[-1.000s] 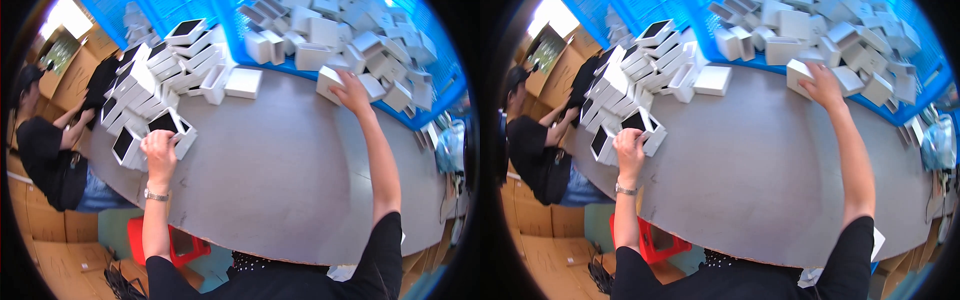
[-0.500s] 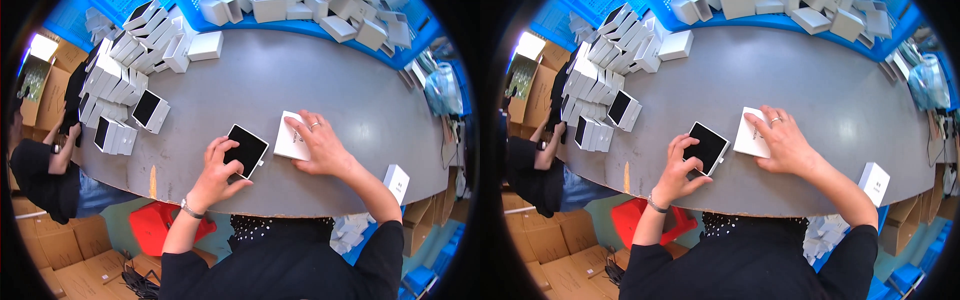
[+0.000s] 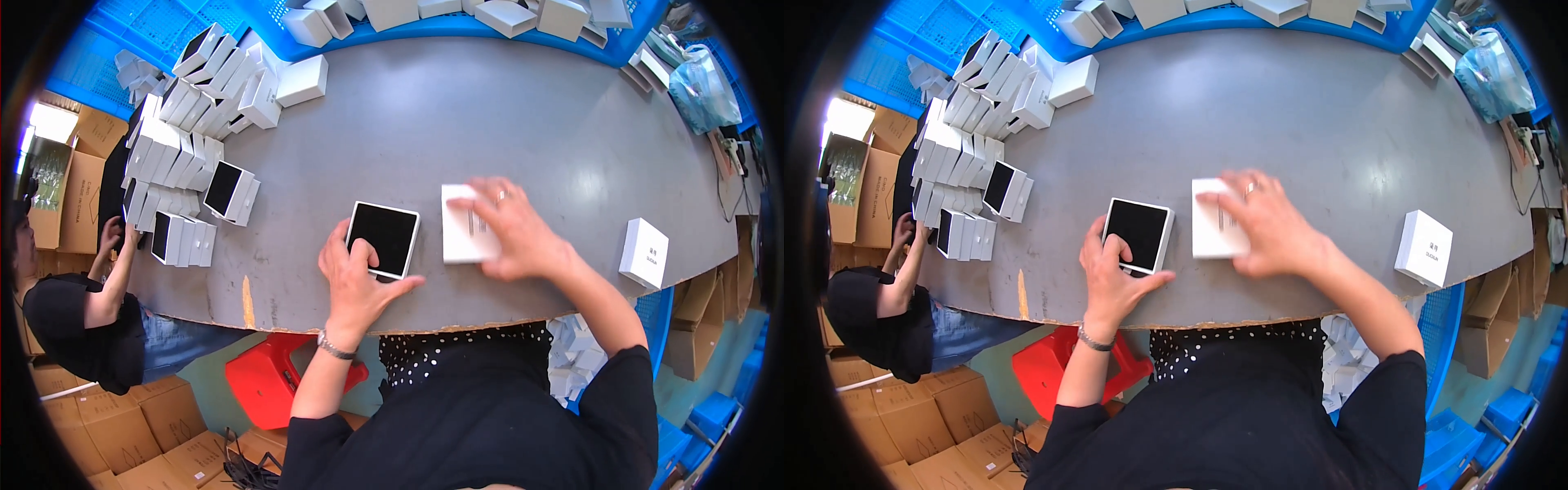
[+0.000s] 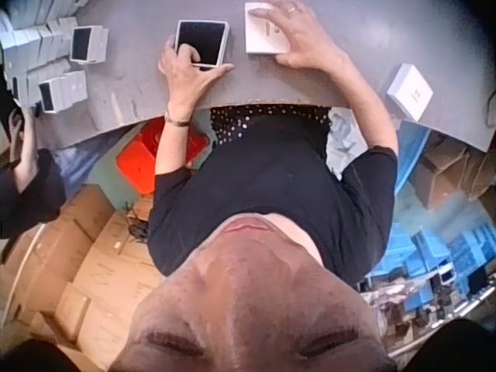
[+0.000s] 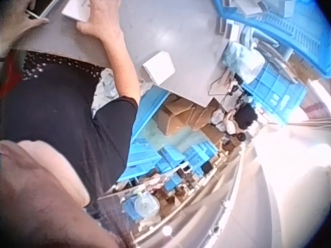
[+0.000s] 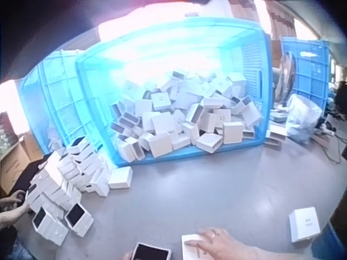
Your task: Assembling small white product boxes by placing lids on black inserts.
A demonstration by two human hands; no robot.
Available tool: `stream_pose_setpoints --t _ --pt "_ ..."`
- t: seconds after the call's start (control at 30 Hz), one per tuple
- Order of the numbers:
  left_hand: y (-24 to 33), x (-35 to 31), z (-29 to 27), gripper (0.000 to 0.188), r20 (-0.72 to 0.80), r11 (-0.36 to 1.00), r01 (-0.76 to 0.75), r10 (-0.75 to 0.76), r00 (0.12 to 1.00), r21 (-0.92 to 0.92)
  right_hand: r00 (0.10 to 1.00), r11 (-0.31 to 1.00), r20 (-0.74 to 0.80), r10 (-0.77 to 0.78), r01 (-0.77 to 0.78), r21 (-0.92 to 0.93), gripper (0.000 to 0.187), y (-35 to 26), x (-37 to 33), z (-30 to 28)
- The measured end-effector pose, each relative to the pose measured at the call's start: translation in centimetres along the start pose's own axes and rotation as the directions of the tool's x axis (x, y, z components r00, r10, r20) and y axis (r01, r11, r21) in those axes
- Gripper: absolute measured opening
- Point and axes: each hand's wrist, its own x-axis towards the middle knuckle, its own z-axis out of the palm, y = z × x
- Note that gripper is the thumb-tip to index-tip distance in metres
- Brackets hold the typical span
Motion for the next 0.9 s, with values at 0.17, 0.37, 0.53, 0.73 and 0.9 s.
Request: stream_pose_setpoints --t 0.17,0.37,0.53,0.73,0.9 --pt "-0.2 1.4 1.1 0.040 0.018 0.993 -0.096 0.098 0.995 -0.064 0.988 0.977 0.027 -0.155 0.149 0.155 0.088 2.3 2.8 -0.8" --pt "-0.1 1.2 0.8 0.034 0.033 0.970 -0.170 0.178 0.984 -0.174 0.975 0.950 -0.016 -0.222 0.219 0.224 0.085 2.0 2.5 0.0" --pt "-0.1 2.1 1.1 0.037 0.042 0.975 -0.175 0.182 0.982 -0.141 0.960 0.958 -0.014 -0.280 0.280 0.053 0.085 1.3 2.0 -0.1" --pt "0.6 3.1 -0.1 0.035 0.256 0.935 -0.252 0.314 0.914 -0.248 0.938 0.912 0.065 -0.339 0.311 0.269 0.086 1.3 2.3 -0.4" --pt "1.3 2.9 0.9 0.052 0.135 0.913 -0.117 0.183 0.974 -0.390 0.954 0.909 0.027 -0.297 0.275 0.313 0.090 1.7 2.0 0.5"
